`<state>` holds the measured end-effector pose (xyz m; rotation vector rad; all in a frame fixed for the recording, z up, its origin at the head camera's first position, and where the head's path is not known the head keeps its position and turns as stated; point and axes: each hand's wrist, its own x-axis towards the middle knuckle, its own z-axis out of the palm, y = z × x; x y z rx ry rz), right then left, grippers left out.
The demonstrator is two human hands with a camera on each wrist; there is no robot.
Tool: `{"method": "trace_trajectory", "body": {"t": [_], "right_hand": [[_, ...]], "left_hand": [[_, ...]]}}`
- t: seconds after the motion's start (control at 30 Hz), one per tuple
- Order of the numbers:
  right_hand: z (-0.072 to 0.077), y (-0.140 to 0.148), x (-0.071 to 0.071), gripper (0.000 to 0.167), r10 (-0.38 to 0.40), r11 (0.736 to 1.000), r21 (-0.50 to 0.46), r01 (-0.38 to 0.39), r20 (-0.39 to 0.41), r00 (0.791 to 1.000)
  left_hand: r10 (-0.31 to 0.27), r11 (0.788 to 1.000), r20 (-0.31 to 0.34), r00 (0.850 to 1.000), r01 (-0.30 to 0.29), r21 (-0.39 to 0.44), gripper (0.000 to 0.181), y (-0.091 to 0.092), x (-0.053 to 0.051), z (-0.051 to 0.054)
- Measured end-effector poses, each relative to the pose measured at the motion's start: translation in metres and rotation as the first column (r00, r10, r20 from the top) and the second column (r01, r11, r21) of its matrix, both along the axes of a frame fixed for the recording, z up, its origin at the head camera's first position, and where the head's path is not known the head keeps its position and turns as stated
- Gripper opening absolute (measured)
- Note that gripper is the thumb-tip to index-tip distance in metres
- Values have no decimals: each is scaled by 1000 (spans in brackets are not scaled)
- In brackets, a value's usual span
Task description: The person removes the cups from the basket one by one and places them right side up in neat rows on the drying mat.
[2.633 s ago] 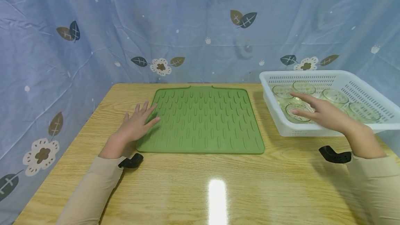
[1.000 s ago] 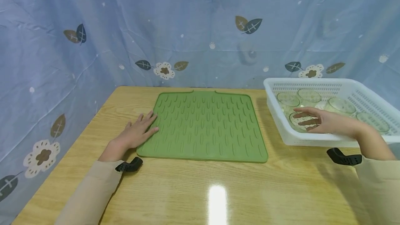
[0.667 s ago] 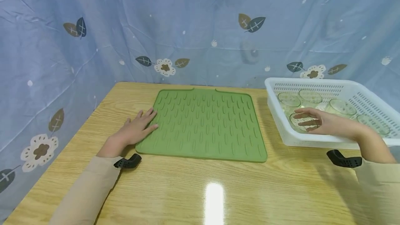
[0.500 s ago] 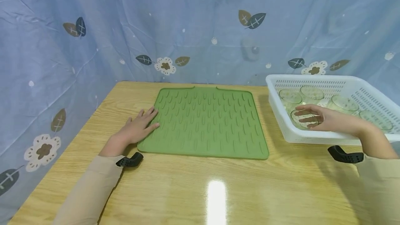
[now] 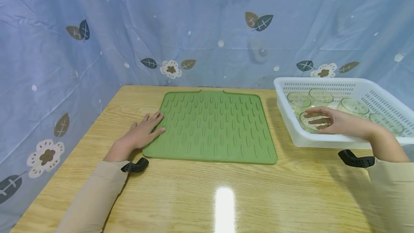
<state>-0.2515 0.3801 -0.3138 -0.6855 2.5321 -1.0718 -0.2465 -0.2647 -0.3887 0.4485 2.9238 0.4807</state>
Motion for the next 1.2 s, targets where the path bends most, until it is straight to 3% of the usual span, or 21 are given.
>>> {"method": "trace_trajectory", "body": {"t": [0.27,0.6,0.93,1.2], "right_hand": [[4,1,3,68,-26,999,28,27,-37,999],[9,-1,9,74,-56,994,82,69,-152,987],[8,-2,9,66,-58,997,-56,48,-175,983],[7,-5,10,65,-87,982,-179,55,-173,981]], "left_hand": [[-2,1000,-3,1000,2,8,77,1,1,-2],[-3,1000,-6,1000,3,9,77,-2,1,0],[-9,1000,-8,1000,9,13,76,1,2,-1],[-10,1000,-11,1000,10,15,75,1,2,-1]]}}
